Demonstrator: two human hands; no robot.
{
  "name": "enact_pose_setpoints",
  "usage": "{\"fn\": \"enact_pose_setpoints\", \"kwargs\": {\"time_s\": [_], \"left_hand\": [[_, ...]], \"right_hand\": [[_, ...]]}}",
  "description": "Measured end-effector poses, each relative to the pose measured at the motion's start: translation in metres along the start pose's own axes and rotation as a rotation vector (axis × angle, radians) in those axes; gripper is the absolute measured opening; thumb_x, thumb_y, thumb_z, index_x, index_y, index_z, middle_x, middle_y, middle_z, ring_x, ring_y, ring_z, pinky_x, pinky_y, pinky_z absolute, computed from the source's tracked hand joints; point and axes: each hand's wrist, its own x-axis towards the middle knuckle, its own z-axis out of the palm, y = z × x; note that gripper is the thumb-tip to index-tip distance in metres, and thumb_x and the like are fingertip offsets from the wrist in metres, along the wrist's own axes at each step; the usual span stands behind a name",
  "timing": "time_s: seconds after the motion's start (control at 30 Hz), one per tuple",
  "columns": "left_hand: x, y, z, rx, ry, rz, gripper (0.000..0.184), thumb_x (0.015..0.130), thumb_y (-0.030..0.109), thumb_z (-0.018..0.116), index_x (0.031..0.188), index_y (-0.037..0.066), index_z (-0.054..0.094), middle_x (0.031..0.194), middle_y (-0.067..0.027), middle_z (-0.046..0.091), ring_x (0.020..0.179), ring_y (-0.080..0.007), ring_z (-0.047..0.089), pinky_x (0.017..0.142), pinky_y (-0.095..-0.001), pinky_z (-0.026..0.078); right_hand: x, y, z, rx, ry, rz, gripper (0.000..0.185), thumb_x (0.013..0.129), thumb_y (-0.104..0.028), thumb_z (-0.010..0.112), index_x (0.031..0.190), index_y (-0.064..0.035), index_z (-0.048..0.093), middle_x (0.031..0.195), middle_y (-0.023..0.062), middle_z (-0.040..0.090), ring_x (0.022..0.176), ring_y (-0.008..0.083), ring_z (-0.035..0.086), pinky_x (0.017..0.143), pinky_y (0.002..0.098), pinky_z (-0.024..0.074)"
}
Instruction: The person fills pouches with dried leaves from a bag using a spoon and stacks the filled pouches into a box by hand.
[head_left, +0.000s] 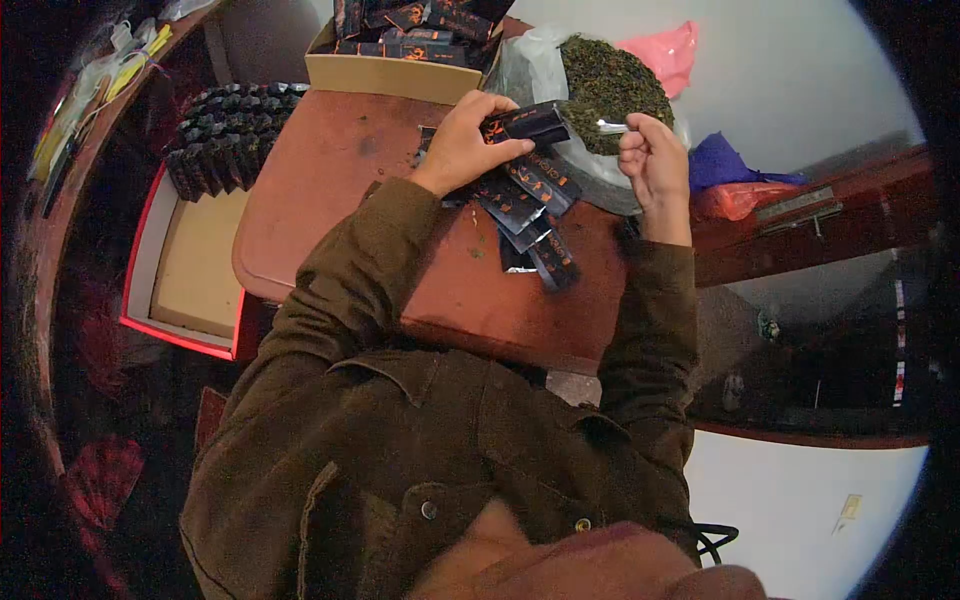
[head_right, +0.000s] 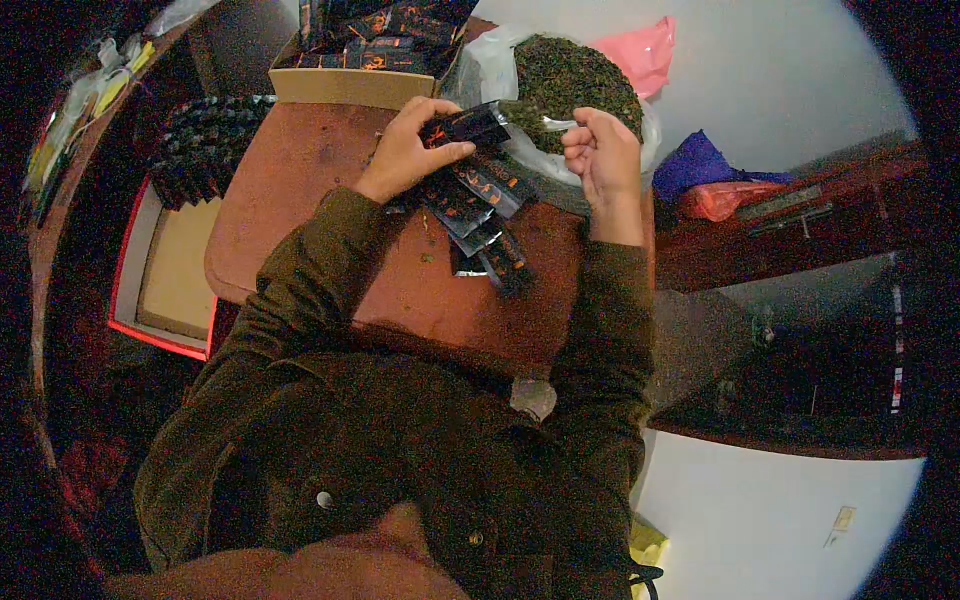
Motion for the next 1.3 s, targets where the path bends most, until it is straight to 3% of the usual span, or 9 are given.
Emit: {"fn": "enact_pose_setpoints", "kwargs": {"time_s": [0.27,0.4,0.53,0.83,1.03,1.13,1.23,1.3], "left_hand": [[-0.001,-0.002,-0.001,0.034,-0.012,-0.052,0.046,0.069,0.028,0.079,0.103,0.003,0.06,0.097,-0.011,0.056,0.093,-0.0264,0.057,0.083,-0.0338,0.045],[-0.003,-0.004,0.003,0.015,-0.001,0.015,0.045,0.07,0.028,0.079,0.103,0.003,0.06,0.097,-0.011,0.055,0.093,-0.0268,0.056,0.083,-0.0337,0.045],[-0.003,0.001,0.003,0.006,-0.014,-0.004,0.046,0.07,0.028,0.078,0.103,0.003,0.06,0.097,-0.0115,0.055,0.093,-0.0271,0.056,0.083,-0.034,0.045],[-0.002,-0.002,0.001,-0.023,0.03,-0.039,0.045,0.071,0.029,0.077,0.104,0.003,0.06,0.097,-0.0119,0.055,0.093,-0.0276,0.056,0.083,-0.0347,0.045],[-0.002,-0.002,0.001,-0.016,0.037,-0.025,0.047,0.071,0.031,0.077,0.104,0.003,0.06,0.098,-0.0121,0.055,0.095,-0.0277,0.056,0.084,-0.0349,0.045],[-0.003,-0.007,0.002,-0.01,0.031,-0.023,0.048,0.071,0.032,0.077,0.105,0.003,0.059,0.1,-0.0124,0.055,0.096,-0.0278,0.056,0.084,-0.0352,0.045],[-0.002,-0.004,0.0,-0.012,0.015,-0.043,0.049,0.071,0.032,0.077,0.106,0.003,0.059,0.101,-0.0128,0.054,0.096,-0.0281,0.055,0.085,-0.0356,0.045],[-0.002,0.0,-0.002,-0.025,0.002,-0.064,0.05,0.072,0.032,0.077,0.107,0.003,0.059,0.102,-0.0125,0.054,0.098,-0.0275,0.055,0.086,-0.0351,0.044]], "right_hand": [[-0.018,-0.005,0.034,-0.303,0.045,-0.088,0.023,0.092,-0.022,0.048,0.096,-0.0015,0.058,0.064,0.0087,0.062,0.048,0.0118,0.054,0.041,0.0241,0.04],[-0.031,0.001,0.054,-0.573,-0.038,-0.292,0.028,0.095,-0.025,0.043,0.096,-0.002,0.059,0.065,0.0085,0.064,0.053,0.0129,0.059,0.049,0.0264,0.0464],[-0.047,-0.004,0.065,-0.809,-0.1,-0.465,0.027,0.096,-0.025,0.047,0.097,-0.0017,0.06,0.066,0.0085,0.064,0.057,0.0129,0.061,0.056,0.0281,0.0495],[-0.01,-0.036,0.002,-0.712,0.252,-0.477,0.03,0.096,-0.024,0.044,0.103,0.0002,0.06,0.069,0.0087,0.065,0.06,0.0128,0.061,0.059,0.0267,0.0486],[0.042,-0.017,-0.043,-1.278,0.47,-0.733,0.025,0.093,-0.019,0.043,0.104,-0.0071,0.062,0.078,0.0171,0.067,0.073,0.0317,0.065,0.066,0.0426,0.0498],[0.056,0.008,-0.049,-1.54,0.484,-0.71,0.023,0.091,-0.017,0.044,0.104,-0.0097,0.061,0.083,0.02,0.065,0.078,0.0392,0.062,0.068,0.0472,0.0481],[0.052,0.036,-0.038,-1.434,0.293,-0.695,0.022,0.089,-0.015,0.045,0.105,-0.0086,0.059,0.083,0.0189,0.064,0.079,0.0395,0.061,0.068,0.0472,0.047],[0.046,0.046,-0.025,-1.479,0.192,-0.813,0.022,0.093,-0.017,0.044,0.107,-0.0086,0.059,0.077,0.0157,0.063,0.076,0.0365,0.062,0.067,0.0452,0.0473]]}}
